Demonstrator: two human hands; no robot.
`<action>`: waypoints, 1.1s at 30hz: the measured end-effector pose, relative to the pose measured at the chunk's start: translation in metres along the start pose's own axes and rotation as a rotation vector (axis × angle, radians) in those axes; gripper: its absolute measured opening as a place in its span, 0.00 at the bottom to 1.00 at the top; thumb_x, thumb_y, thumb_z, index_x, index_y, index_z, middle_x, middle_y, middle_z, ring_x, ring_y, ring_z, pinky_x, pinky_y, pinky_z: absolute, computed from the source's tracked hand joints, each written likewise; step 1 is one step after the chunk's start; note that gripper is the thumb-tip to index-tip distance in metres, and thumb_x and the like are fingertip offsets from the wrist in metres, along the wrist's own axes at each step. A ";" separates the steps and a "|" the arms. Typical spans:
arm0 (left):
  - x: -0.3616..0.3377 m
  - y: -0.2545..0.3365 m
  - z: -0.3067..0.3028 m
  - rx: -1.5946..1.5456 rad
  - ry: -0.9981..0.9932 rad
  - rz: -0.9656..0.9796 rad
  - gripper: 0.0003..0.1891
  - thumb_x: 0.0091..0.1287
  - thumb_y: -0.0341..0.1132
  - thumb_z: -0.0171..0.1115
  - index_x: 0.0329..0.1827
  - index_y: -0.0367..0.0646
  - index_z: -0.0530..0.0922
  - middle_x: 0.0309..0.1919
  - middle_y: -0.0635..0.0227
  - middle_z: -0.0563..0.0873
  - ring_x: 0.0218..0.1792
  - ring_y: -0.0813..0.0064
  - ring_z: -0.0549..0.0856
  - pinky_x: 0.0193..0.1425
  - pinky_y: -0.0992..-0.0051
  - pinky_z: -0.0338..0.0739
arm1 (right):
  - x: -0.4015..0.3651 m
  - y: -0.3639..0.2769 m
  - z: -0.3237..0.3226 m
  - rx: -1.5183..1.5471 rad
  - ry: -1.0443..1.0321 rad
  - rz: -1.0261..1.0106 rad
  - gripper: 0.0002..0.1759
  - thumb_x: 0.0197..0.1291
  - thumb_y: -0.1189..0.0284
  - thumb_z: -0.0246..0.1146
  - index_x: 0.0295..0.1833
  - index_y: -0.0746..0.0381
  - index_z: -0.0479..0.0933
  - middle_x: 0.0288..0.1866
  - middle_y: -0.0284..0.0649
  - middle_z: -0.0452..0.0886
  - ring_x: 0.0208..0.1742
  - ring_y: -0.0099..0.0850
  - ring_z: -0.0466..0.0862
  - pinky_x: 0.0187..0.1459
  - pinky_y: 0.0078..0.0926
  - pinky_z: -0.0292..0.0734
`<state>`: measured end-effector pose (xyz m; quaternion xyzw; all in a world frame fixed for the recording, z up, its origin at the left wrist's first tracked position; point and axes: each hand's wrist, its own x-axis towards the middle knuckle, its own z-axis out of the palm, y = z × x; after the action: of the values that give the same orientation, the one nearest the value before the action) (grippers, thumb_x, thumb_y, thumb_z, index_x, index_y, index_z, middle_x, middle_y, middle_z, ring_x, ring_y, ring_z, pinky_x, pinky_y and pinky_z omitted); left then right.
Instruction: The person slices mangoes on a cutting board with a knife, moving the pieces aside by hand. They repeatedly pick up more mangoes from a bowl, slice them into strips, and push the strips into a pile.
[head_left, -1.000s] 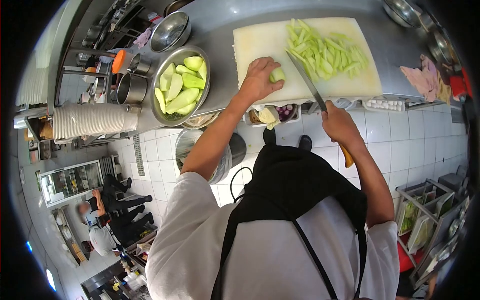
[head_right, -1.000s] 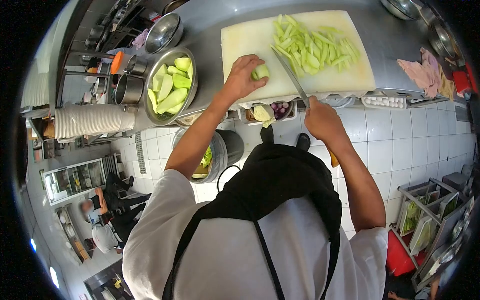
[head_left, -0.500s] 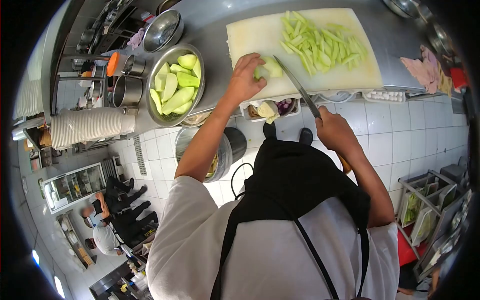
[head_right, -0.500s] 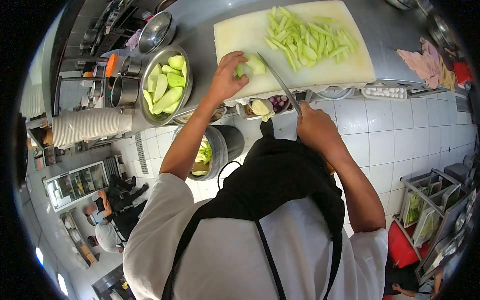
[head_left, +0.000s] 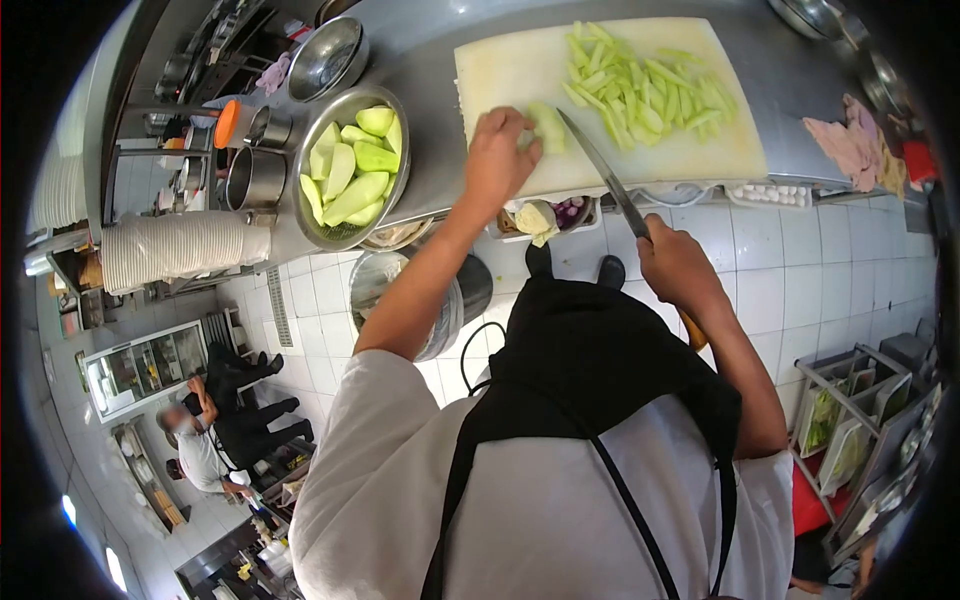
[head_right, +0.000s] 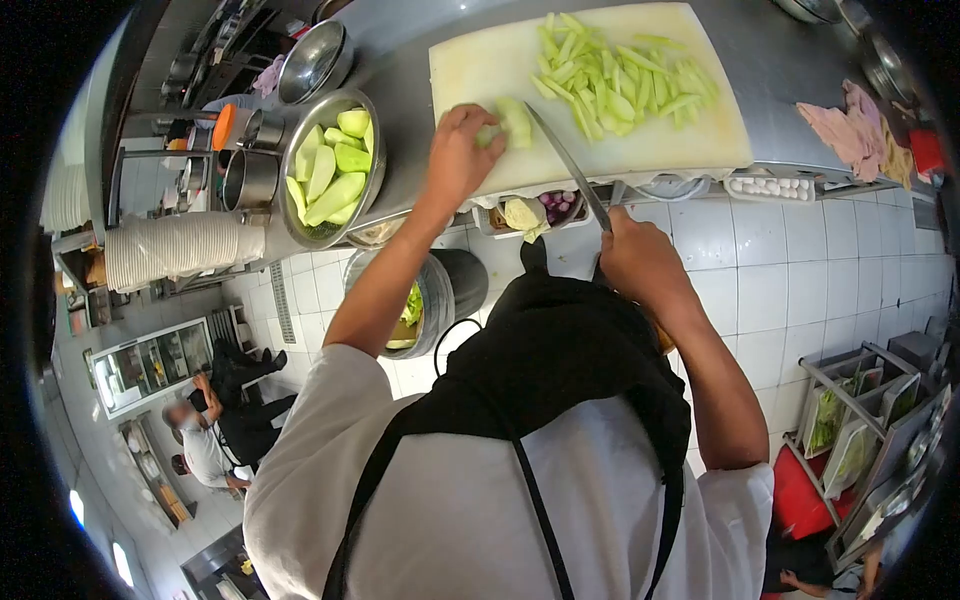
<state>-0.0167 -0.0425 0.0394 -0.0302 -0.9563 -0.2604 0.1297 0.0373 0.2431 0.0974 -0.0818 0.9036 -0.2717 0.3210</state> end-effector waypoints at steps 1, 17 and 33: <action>-0.004 0.007 0.003 -0.027 -0.003 -0.027 0.19 0.56 0.34 0.77 0.50 0.40 0.88 0.60 0.57 0.84 0.62 0.56 0.81 0.68 0.59 0.76 | 0.000 0.000 0.000 -0.001 0.003 -0.005 0.16 0.72 0.67 0.55 0.57 0.68 0.74 0.41 0.68 0.85 0.49 0.66 0.84 0.55 0.63 0.75; 0.022 -0.006 0.007 0.023 -0.269 0.054 0.36 0.56 0.42 0.82 0.68 0.39 0.80 0.69 0.52 0.80 0.71 0.50 0.76 0.76 0.60 0.72 | 0.010 -0.004 -0.016 0.126 -0.039 -0.025 0.15 0.73 0.68 0.53 0.52 0.70 0.72 0.29 0.60 0.84 0.26 0.52 0.86 0.38 0.51 0.81; 0.001 0.014 0.045 -0.014 0.102 0.035 0.24 0.56 0.37 0.81 0.53 0.34 0.83 0.51 0.49 0.87 0.58 0.48 0.81 0.65 0.57 0.76 | -0.004 0.000 -0.014 0.125 -0.045 0.003 0.16 0.73 0.69 0.52 0.54 0.72 0.73 0.32 0.61 0.85 0.28 0.52 0.87 0.39 0.51 0.83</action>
<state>-0.0262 -0.0078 0.0093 -0.0347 -0.9459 -0.2660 0.1827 0.0318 0.2507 0.1082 -0.0661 0.8775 -0.3252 0.3462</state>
